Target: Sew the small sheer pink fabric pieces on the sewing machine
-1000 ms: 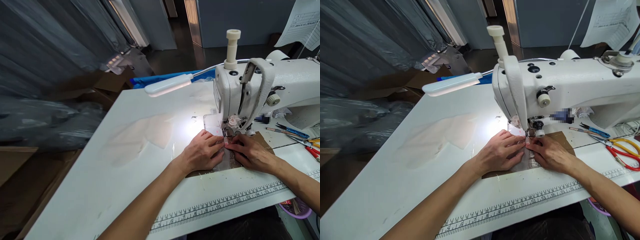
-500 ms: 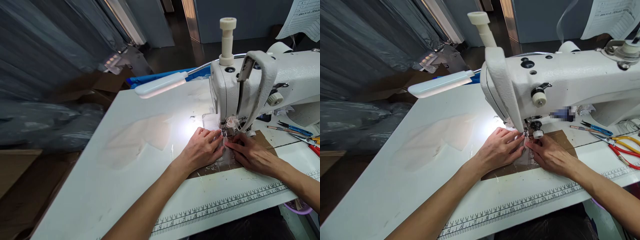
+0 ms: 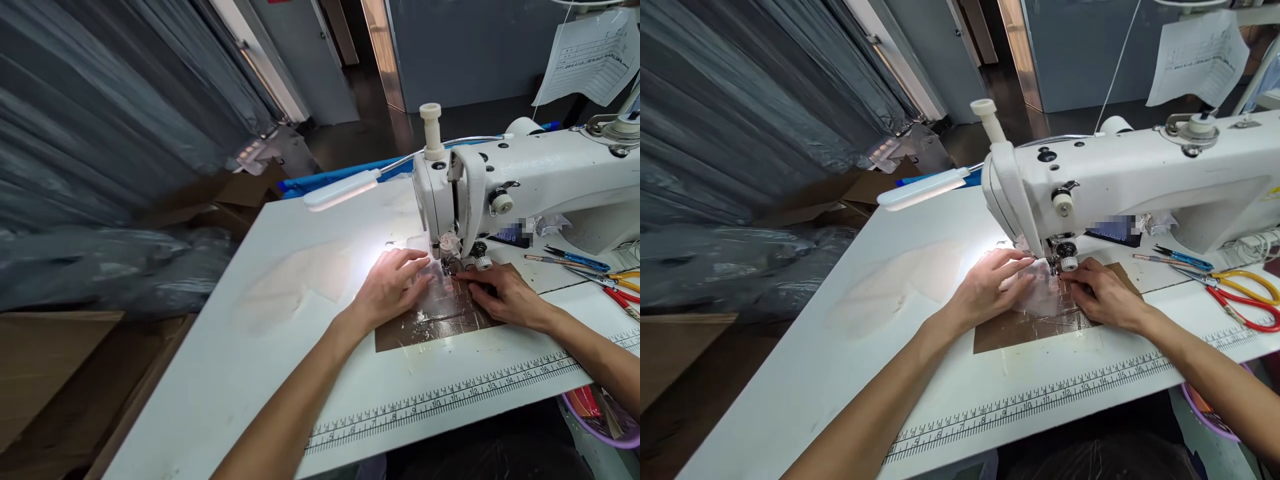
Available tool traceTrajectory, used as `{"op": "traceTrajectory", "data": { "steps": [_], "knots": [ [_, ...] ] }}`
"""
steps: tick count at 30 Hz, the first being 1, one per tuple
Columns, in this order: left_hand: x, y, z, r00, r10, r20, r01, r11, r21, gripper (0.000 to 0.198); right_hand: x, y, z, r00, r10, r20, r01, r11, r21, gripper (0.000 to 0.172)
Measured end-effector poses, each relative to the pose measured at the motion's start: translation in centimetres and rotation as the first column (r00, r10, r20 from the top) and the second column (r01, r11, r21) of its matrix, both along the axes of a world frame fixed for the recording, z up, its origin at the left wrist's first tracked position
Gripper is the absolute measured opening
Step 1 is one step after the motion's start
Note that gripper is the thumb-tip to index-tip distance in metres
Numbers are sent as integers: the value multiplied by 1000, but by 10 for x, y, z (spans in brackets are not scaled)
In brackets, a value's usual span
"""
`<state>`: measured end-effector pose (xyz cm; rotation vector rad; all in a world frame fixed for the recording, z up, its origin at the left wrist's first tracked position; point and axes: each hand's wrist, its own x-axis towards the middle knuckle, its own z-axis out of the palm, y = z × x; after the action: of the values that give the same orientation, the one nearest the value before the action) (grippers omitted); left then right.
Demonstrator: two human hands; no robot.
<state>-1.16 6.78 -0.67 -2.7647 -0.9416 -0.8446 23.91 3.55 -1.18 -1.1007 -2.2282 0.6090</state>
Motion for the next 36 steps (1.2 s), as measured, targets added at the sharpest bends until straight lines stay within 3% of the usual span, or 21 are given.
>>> {"op": "traceTrajectory", "data": {
  "steps": [3, 6, 12, 17, 21, 24, 28, 32, 36],
  "knots": [
    [0, -9, 12, 995, -99, -12, 97, 988, -117, 22, -1, 1, 0, 999, -34, -38, 33, 999, -18, 33],
    [3, -21, 15, 978, -207, -33, 193, 949, -248, 22, -2, 1, 1, 999, -26, -46, 26, 1000, -7, 35],
    [4, -26, -7, 982, -170, 80, 187, 917, -351, 21, -4, 0, 3, 1000, -18, -4, 18, 999, -35, 34],
    [3, -24, -15, 978, -156, 136, 191, 932, -308, 21, 1, 5, 8, 997, 31, 67, -24, 994, -106, 31],
    [4, -25, -12, 971, -161, 177, 204, 943, -263, 18, 4, 7, 16, 976, 175, 129, -156, 978, -141, 28],
    [8, -27, -11, 965, -153, 213, 197, 959, -202, 18, -2, 6, 18, 955, 276, 109, -256, 951, -172, 35],
    [13, -30, -10, 967, -148, 209, 172, 980, -103, 10, -13, 5, 14, 954, 297, 41, -287, 944, -164, 10],
    [16, -31, -8, 969, -143, 200, 139, 990, 30, 11, -8, 12, 9, 984, 176, 7, -174, 975, -141, 13],
    [16, -30, -6, 956, -157, 246, 157, 987, 20, 6, 2, 18, 2, 996, -24, 85, 33, 994, -107, 19]
  ]
}}
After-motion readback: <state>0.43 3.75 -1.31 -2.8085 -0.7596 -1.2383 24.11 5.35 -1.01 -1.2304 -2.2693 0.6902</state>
